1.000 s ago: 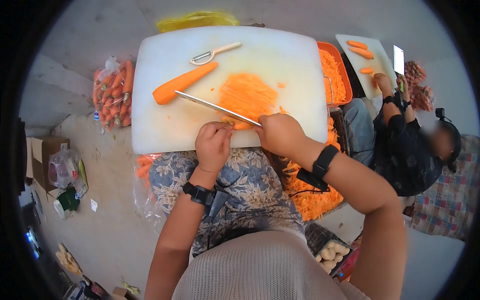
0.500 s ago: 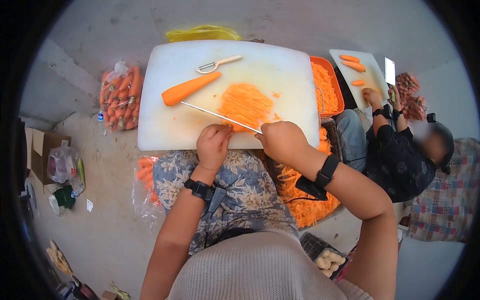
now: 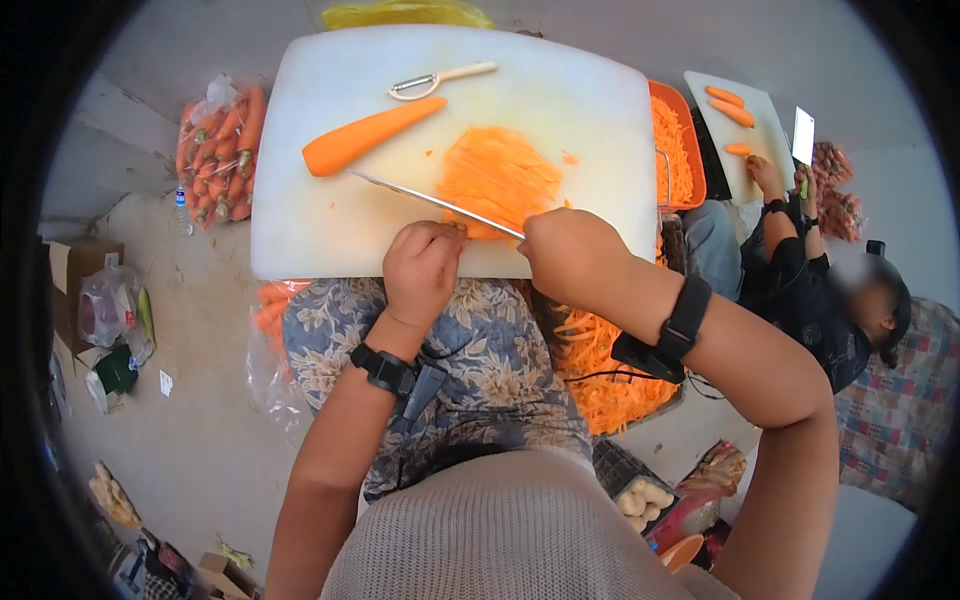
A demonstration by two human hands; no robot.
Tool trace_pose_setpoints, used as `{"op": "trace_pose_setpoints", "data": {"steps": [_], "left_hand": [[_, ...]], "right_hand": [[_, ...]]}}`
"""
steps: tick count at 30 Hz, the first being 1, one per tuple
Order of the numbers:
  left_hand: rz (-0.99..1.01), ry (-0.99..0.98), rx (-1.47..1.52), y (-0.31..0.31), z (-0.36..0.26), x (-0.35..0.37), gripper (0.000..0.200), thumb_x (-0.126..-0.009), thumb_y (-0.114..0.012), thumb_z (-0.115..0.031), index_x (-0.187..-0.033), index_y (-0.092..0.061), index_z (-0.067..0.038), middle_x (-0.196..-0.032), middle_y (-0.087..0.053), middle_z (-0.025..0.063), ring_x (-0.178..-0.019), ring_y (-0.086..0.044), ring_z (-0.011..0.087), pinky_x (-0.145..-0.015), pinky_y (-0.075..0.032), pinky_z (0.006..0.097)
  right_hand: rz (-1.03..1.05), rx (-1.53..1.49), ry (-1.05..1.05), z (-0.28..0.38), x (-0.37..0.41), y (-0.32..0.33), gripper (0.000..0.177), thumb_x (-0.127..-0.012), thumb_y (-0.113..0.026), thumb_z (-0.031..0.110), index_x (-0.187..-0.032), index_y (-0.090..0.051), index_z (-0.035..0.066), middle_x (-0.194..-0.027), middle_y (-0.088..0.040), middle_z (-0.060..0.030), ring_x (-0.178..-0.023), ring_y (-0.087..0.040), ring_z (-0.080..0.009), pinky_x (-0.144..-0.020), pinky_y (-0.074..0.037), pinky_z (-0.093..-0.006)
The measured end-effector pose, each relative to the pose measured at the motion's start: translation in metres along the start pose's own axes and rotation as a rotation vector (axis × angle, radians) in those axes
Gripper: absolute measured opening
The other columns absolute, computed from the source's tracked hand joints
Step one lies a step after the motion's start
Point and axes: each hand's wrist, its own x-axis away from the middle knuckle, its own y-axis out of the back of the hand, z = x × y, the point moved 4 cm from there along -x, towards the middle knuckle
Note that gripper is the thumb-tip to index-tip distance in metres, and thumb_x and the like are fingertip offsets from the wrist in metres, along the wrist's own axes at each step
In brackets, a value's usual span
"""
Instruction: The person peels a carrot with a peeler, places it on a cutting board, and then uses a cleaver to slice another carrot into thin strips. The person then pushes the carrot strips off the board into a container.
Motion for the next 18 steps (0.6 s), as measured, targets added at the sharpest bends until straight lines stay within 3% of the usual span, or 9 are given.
{"op": "trace_pose_setpoints", "data": {"steps": [4,6,9,18], "left_hand": [[-0.01,-0.011,-0.007,0.0,-0.001,0.001,0.008,-0.075,-0.067,-0.002,-0.083,-0.068,-0.004,-0.082,-0.062,0.0075,-0.08,-0.061,0.0272,-0.07,-0.052,0.037],[0.005,0.023,-0.014,0.0,-0.002,0.001,0.008,-0.075,-0.068,-0.003,-0.083,-0.069,-0.005,-0.082,-0.062,0.0075,-0.079,-0.061,0.0273,-0.07,-0.052,0.0372],[0.0,0.027,-0.037,0.0,0.001,0.002,0.008,-0.076,-0.07,-0.005,-0.084,-0.069,-0.005,-0.083,-0.063,0.0074,-0.079,-0.062,0.0276,-0.071,-0.052,0.0373],[-0.041,0.024,-0.03,0.005,0.002,0.003,0.006,-0.077,-0.07,-0.006,-0.084,-0.069,-0.005,-0.084,-0.063,0.0079,-0.08,-0.062,0.0278,-0.071,-0.052,0.0369]], "right_hand": [[-0.091,-0.059,-0.001,-0.001,-0.016,-0.026,0.023,-0.088,-0.061,0.022,-0.081,-0.067,0.001,-0.072,-0.065,-0.021,-0.07,-0.065,-0.0388,-0.066,-0.052,-0.0466],[-0.27,-0.222,0.027,-0.005,-0.017,-0.029,0.026,-0.087,-0.062,0.025,-0.081,-0.067,0.0,-0.071,-0.064,-0.0218,-0.068,-0.064,-0.0402,-0.064,-0.051,-0.0472],[-0.353,-0.434,-0.001,-0.015,-0.013,-0.035,0.029,-0.087,-0.064,0.028,-0.081,-0.066,0.0,-0.069,-0.064,-0.0224,-0.068,-0.063,-0.0406,-0.064,-0.051,-0.047],[-0.333,-0.161,0.016,0.002,0.017,0.001,0.03,-0.088,-0.065,0.028,-0.08,-0.064,-0.001,-0.066,-0.062,-0.0225,-0.065,-0.063,-0.0399,-0.063,-0.051,-0.0461]]}}
